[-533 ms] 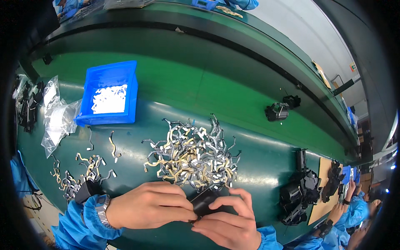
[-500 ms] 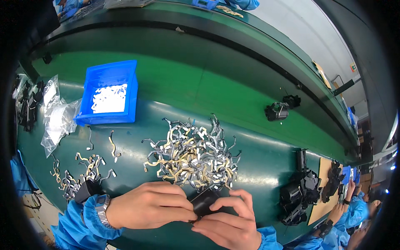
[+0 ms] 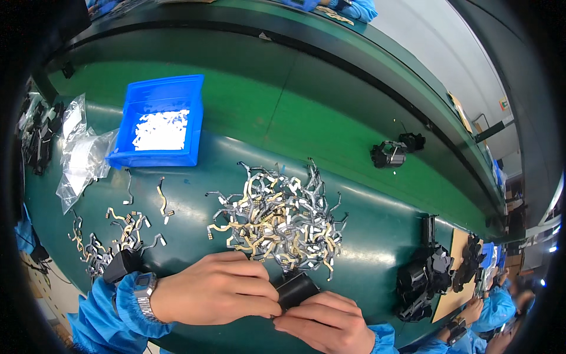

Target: Assemble small metal and plastic components into a housing.

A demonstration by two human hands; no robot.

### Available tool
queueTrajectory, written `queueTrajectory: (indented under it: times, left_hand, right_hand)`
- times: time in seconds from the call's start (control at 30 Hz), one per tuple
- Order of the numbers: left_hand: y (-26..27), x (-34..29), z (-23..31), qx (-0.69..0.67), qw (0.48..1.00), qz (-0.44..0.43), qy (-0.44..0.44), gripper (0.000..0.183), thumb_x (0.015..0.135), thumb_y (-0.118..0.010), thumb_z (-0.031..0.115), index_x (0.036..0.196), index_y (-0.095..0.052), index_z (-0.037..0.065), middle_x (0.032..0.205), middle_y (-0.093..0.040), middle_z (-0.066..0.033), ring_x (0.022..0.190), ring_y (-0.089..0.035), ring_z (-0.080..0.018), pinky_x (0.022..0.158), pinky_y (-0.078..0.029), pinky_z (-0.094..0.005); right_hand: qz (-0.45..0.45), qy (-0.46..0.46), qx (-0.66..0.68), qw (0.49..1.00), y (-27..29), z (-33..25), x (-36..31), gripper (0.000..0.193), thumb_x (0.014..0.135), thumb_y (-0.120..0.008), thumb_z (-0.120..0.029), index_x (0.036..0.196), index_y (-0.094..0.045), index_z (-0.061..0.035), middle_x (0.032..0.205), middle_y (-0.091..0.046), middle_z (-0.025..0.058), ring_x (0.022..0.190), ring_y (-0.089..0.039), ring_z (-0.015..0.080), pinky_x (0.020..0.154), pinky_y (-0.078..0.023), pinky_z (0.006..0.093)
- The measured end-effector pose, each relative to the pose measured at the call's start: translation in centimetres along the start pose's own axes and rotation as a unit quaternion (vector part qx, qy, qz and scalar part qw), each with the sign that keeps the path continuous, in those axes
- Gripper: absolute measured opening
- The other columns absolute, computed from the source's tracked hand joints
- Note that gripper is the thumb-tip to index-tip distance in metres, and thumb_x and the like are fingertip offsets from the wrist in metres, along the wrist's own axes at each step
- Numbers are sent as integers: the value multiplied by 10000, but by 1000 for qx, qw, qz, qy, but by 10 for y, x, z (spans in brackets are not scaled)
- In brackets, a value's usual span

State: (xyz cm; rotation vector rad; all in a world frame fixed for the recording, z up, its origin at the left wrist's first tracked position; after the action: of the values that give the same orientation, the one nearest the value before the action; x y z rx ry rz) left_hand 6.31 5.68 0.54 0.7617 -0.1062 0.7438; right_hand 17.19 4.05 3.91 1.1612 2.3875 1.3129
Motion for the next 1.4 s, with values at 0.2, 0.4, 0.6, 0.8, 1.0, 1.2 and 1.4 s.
queueTrajectory:
  times: [0.2, 0.4, 0.6, 0.8, 1.0, 1.2, 1.4]
  left_hand:
    - [-4, 0, 1, 12, 1000, -12, -3, 269, 822, -712, 140, 1090, -718, 169, 1114, -669, 85, 1014, -605, -137, 787, -474, -307]
    - [-3, 1, -1, 34, 999, -8, 11, 254, 825, -714, 140, 1073, -724, 193, 1108, -669, 107, 1003, -602, -119, 771, -464, -295]
    - [-2, 0, 2, 34, 999, 15, 3, 216, 827, -722, 146, 1039, -725, 192, 1106, -676, 112, 999, -611, -119, 759, -469, -296]
    - [0, 1, -1, 16, 999, 28, 15, 212, 837, -737, 148, 1044, -737, 196, 1095, -684, 111, 979, -620, -121, 760, -472, -300]
    - [0, 2, -3, 17, 999, 31, 9, 231, 835, -745, 154, 1061, -746, 202, 1086, -682, 112, 968, -617, -122, 751, -466, -301]
    - [4, 0, 0, 21, 999, 40, 9, 225, 835, -757, 160, 1056, -753, 204, 1071, -685, 109, 948, -617, -123, 745, -465, -301]
    - [6, 2, -2, 2, 999, 54, 7, 193, 852, -781, 174, 1043, -766, 192, 1061, -697, 106, 930, -624, -124, 721, -462, -303]
  right_hand:
    - [-39, 39, -2, 998, -2, -4, -1, 273, 665, -866, -69, 936, -848, -95, 929, -748, 38, 771, -693, 200, 657, -562, 312]
    - [-46, 5, 58, 997, -2, 7, 2, 287, 662, -848, -37, 946, -844, -78, 938, -742, 49, 771, -691, 210, 670, -563, 318]
    - [-38, -12, 72, 997, -2, 9, 2, 278, 672, -884, -34, 943, -841, -73, 932, -748, 56, 773, -693, 214, 669, -559, 315]
    - [-15, -61, 92, 994, 0, 19, 1, 278, 677, -957, -115, 904, -815, -39, 865, -766, 75, 755, -729, 227, 667, -577, 319]
    - [-13, -78, 70, 994, 0, 21, 1, 272, 676, -969, -112, 861, -791, -23, 819, -774, 89, 734, -752, 236, 662, -598, 317]
    - [-8, -94, 105, 990, -2, 21, -2, 196, 692, -936, -40, 824, -793, -30, 787, -774, 83, 700, -757, 224, 648, -602, 304]
    - [-4, -134, 127, 983, -1, 26, -3, 159, 693, -921, -2, 793, -800, -32, 781, -777, 87, 692, -758, 212, 638, -601, 295]
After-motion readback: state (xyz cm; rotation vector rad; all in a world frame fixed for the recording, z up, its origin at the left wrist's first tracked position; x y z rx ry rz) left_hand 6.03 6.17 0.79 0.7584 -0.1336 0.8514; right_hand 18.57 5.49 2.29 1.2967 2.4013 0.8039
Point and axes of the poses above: each hand's wrist, its own x-axis towards the middle knuckle, its own y-axis out of the back of the hand, z = x × y, the point moved 10 cm from there along x, towards the middle knuckle
